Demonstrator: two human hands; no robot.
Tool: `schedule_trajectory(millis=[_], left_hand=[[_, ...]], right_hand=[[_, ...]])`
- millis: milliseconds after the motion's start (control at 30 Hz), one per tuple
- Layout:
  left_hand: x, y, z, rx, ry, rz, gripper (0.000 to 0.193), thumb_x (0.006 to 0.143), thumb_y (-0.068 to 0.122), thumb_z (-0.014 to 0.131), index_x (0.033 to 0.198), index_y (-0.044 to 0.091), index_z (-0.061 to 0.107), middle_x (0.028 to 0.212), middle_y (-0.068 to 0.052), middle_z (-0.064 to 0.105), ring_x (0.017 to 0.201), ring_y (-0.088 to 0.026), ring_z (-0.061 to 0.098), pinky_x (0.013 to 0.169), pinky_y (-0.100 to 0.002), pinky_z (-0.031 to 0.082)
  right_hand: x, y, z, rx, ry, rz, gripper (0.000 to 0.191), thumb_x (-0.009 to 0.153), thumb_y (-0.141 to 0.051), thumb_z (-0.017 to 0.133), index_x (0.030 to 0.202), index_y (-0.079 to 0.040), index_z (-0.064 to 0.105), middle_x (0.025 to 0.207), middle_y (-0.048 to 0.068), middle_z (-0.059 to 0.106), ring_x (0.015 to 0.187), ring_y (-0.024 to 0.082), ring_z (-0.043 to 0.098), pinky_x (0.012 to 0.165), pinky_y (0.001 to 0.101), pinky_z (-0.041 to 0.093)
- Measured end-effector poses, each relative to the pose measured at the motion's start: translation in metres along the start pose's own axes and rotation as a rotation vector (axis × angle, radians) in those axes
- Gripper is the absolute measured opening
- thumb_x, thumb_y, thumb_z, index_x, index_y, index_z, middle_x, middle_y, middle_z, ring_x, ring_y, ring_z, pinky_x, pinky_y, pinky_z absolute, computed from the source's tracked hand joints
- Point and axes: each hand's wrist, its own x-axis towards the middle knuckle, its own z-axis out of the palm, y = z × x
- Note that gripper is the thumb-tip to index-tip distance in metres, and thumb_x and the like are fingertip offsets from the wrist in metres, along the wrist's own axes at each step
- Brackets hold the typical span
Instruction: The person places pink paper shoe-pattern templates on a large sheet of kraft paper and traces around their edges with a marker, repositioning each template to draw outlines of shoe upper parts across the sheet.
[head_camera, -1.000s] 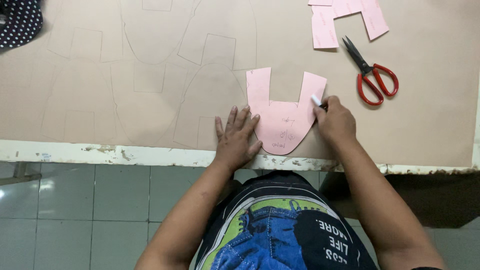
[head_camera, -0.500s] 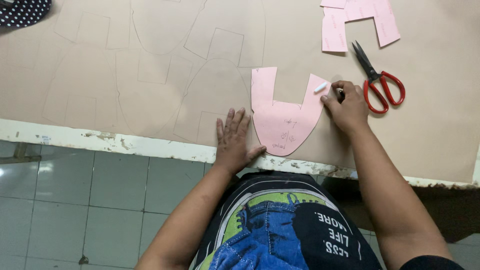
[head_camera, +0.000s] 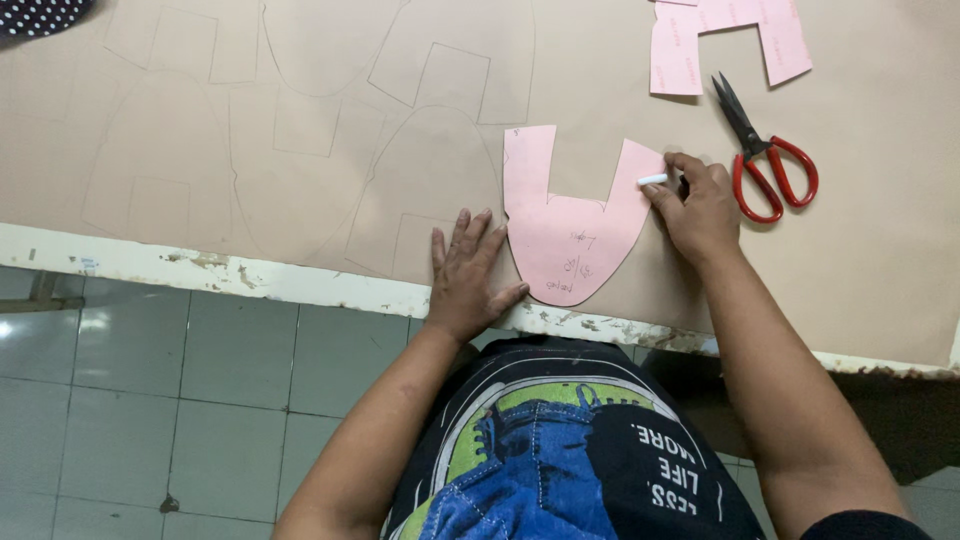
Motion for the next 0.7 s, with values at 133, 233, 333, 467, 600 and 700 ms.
schedule_trajectory(millis=[133,233,333,467,600,700], left_hand=[[0.000,-0.001,0.000,0.004,0.010,0.004,0.089,0.079,0.056,0.075,0.152,0.017,0.043,0.164,-0.009,0.029,0.157,-0.029,0.012,0.124,-0.059,-0.001],[-0.001,-0.003,0.000,0.012,-0.006,0.007,0.083,0.081,0.055,0.072,0.151,0.019,0.046,0.163,-0.007,0.032,0.156,-0.029,0.013,0.123,-0.061,-0.001],[-0.006,-0.006,-0.001,0.063,-0.058,0.014,0.071,0.086,0.054,0.070,0.148,0.025,0.051,0.163,-0.001,0.036,0.157,-0.029,0.014,0.123,-0.063,-0.002],[-0.007,-0.011,-0.001,0.069,-0.039,0.051,0.072,0.088,0.054,0.067,0.150,0.023,0.049,0.163,0.001,0.036,0.156,-0.027,0.016,0.122,-0.064,-0.004],[-0.006,-0.014,-0.003,0.087,-0.033,0.072,0.073,0.089,0.053,0.067,0.151,0.021,0.048,0.164,0.001,0.035,0.156,-0.027,0.016,0.121,-0.064,-0.005],[-0.005,-0.015,-0.005,0.075,-0.028,0.080,0.072,0.090,0.052,0.067,0.152,0.021,0.048,0.164,0.001,0.036,0.157,-0.027,0.017,0.122,-0.065,-0.004]], right_hand=[[-0.001,-0.002,0.000,0.002,-0.020,0.018,0.047,0.094,-0.039,0.078,0.135,-0.019,0.065,0.120,0.015,0.059,0.102,0.030,0.064,0.090,0.0434,0.051],[-0.001,-0.001,0.000,0.004,-0.049,0.020,0.047,0.093,-0.037,0.079,0.135,-0.019,0.066,0.122,0.015,0.059,0.104,0.030,0.064,0.091,0.0437,0.051],[-0.003,0.001,-0.003,0.031,-0.104,0.011,0.050,0.092,-0.032,0.079,0.138,-0.019,0.065,0.125,0.016,0.059,0.108,0.031,0.064,0.094,0.0437,0.051],[-0.003,0.003,-0.005,0.051,-0.148,0.015,0.055,0.090,-0.027,0.080,0.141,-0.019,0.063,0.126,0.016,0.058,0.112,0.033,0.063,0.097,0.0428,0.050],[-0.001,0.002,-0.003,0.059,-0.145,0.015,0.055,0.089,-0.026,0.080,0.141,-0.018,0.063,0.126,0.017,0.058,0.111,0.032,0.064,0.098,0.0420,0.051],[0.000,0.000,-0.003,0.053,-0.134,-0.013,0.056,0.090,-0.026,0.081,0.142,-0.017,0.063,0.125,0.018,0.058,0.110,0.034,0.064,0.098,0.0426,0.051]])
